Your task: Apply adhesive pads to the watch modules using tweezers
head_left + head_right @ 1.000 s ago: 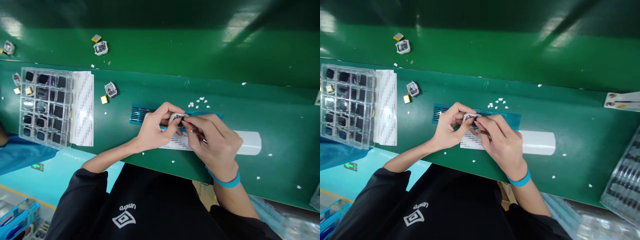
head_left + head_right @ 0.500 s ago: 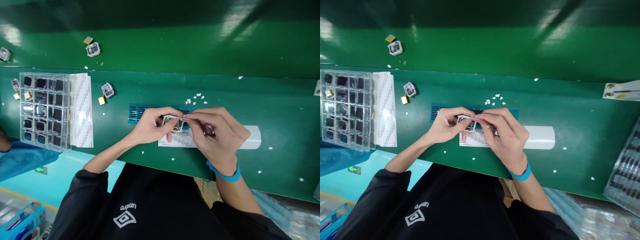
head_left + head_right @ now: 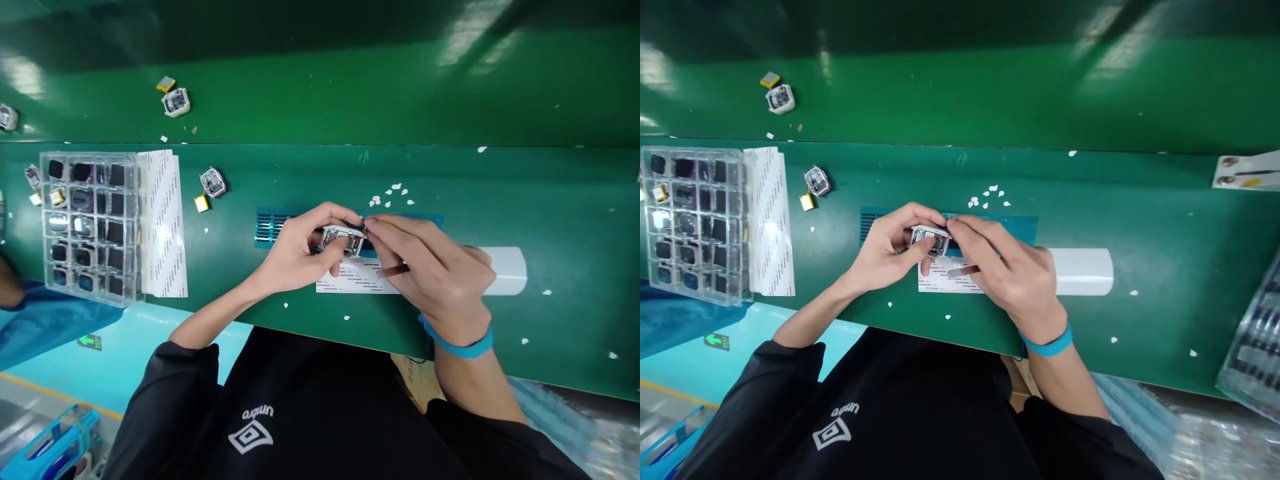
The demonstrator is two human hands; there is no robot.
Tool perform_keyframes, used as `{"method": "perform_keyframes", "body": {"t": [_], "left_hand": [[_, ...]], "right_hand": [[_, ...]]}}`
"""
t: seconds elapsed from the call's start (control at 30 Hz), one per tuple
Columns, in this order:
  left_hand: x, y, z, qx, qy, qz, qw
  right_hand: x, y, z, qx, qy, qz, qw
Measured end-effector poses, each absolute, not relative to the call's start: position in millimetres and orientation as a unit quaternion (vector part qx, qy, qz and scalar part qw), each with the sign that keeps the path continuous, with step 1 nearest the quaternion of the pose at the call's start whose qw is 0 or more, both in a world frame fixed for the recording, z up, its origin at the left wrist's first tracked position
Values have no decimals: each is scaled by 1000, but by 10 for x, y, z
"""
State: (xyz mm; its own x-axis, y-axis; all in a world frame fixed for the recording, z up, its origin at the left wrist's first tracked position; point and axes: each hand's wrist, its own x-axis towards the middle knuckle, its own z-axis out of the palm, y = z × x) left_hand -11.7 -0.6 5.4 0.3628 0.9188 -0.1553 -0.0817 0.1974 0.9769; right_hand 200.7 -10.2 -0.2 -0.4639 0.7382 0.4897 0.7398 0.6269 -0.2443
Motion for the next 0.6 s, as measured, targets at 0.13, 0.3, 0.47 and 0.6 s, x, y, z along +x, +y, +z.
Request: {"method": "perform_keyframes", "body": {"t": [0.13, 0.3, 0.47, 0.6], "left_hand": [[-116, 5, 37, 507, 430, 391, 636], [-94, -32, -4, 514, 451, 394, 614], [-70, -75, 13, 525, 447, 377, 619], [-50, -93, 24, 522, 454, 386, 611]], "right_hand": [[2109, -122, -87, -427, -856, 13, 291], [2109, -130, -126, -409, -855, 63, 314], [2078, -133, -117, -392, -876, -12, 279], [2055, -121, -88, -398, -880, -37, 258]]}}
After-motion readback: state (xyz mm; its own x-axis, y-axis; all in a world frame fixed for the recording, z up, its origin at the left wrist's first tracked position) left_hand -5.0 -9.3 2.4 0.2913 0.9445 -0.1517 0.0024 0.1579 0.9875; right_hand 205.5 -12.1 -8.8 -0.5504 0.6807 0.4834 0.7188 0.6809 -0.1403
